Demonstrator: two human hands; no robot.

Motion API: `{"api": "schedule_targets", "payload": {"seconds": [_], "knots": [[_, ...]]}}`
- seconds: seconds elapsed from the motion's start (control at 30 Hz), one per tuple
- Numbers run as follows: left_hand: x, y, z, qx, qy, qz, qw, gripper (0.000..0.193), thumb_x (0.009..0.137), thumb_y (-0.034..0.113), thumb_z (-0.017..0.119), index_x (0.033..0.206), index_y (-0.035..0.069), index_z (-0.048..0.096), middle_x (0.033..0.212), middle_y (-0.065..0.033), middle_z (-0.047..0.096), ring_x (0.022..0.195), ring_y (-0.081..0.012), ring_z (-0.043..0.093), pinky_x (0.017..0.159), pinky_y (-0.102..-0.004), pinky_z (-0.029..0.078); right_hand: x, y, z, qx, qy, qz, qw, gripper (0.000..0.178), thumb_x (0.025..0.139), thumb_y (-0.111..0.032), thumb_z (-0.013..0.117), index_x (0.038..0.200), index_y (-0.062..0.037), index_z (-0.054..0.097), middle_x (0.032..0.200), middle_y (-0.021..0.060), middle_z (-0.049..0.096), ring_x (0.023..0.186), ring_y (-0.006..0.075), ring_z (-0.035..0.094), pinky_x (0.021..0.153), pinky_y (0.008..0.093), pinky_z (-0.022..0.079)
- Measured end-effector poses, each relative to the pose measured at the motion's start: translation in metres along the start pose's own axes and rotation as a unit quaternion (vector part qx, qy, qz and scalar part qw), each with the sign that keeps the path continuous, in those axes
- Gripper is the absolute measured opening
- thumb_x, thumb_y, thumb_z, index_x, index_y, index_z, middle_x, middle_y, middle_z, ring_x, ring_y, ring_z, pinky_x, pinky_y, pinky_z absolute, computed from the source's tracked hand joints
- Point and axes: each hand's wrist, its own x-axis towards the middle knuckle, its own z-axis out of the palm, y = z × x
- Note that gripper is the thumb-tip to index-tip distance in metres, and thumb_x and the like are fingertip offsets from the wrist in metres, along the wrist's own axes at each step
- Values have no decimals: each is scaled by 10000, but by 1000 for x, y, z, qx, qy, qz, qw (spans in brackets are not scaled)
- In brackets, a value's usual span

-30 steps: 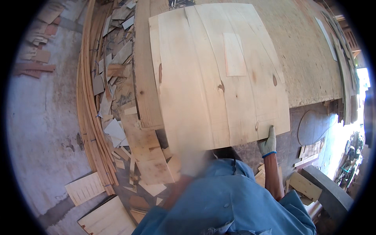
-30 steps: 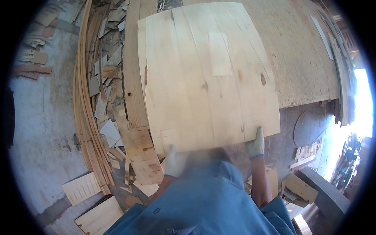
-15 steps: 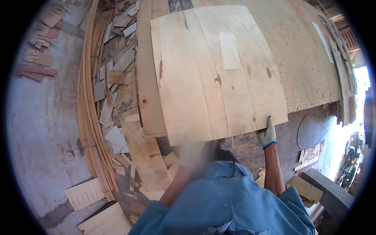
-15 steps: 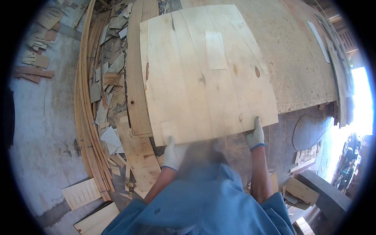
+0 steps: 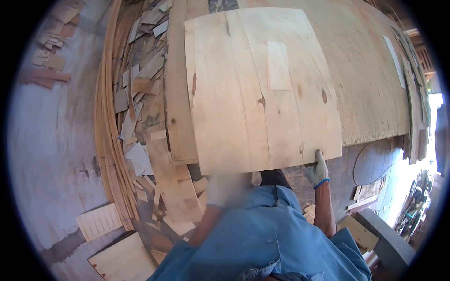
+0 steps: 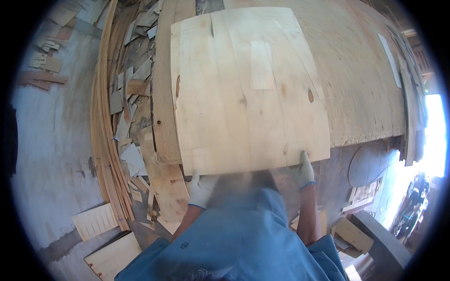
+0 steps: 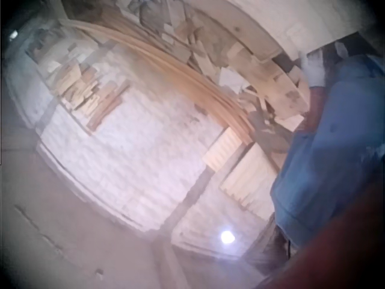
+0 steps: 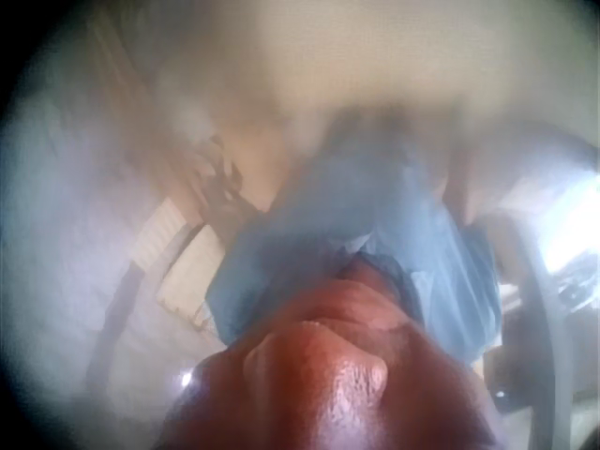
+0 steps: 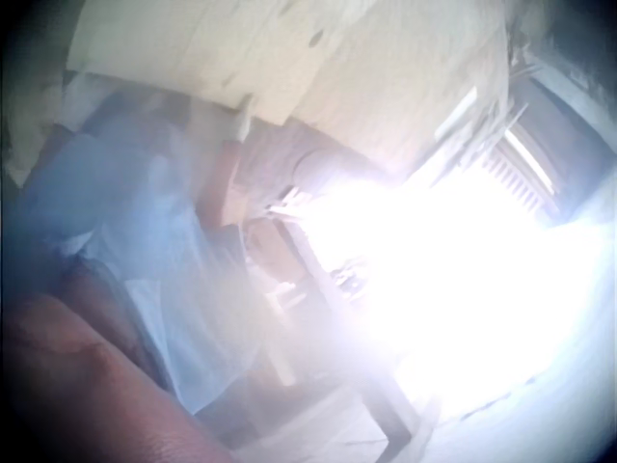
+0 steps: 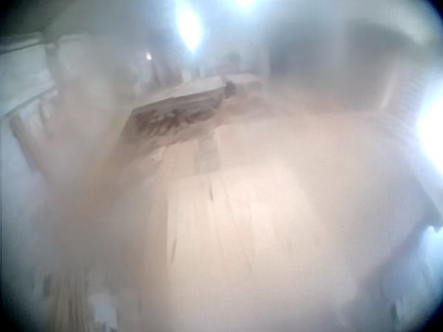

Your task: The person uses a table saw to cut multiple wooden planks into smaller pieces. They feed each plank through the saw, then stack the cut pieces on the table.

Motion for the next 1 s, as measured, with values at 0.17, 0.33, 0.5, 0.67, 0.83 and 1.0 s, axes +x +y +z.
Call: {"api": "schedule_targets", "payload": {"seconds": [0.17,0.33,0.5,0.67,0.83,1.0], "knots": [[-1,-50,-36,22,60,41,997,490,1001,323,459,1387,31,384,1410,-198,429,1310,-357,415,1082,-539,370,-26,-10,34,32,-22,66,997,362,970,-335,556,1272,-146,489,1268,102,565,1152,316,572,806,550,558],[17,26,-6,-385,215,-151,885,490,1004,320,466,1387,27,379,1398,-187,438,1276,-348,454,1044,-531,422,-33,-9,43,-123,-80,-26,989,337,979,-323,540,1271,-163,491,1287,97,553,1178,308,556,821,545,556],[36,67,17,-298,306,-198,882,339,1000,392,474,1006,57,519,853,-46,494,782,-185,491,680,-358,440,-21,-6,35,-190,-86,-66,976,458,1001,-323,487,1378,-90,371,1355,125,465,1239,305,482,972,561,461],[32,23,-21,-306,250,-182,900,535,1001,333,480,1358,-42,346,1335,-223,462,1243,-363,482,1008,-520,469,-30,-16,73,-12,38,27,999,454,998,-345,481,1382,-127,376,1359,105,470,1247,318,475,975,562,445],[54,36,-19,-309,218,-162,911,554,1001,340,478,1347,-69,335,1322,-233,463,1231,-374,487,1011,-533,462,-12,-20,89,-13,14,-3,1000,407,988,-341,514,1340,-162,420,1339,83,492,1219,323,494,933,586,440],[68,42,-24,-306,206,-166,915,534,996,322,497,1343,-56,351,1306,-231,474,1223,-371,489,1007,-533,461,7,-25,90,-26,5,4,1000,430,991,-356,502,1364,-173,392,1371,80,452,1255,338,446,971,594,400]]}}
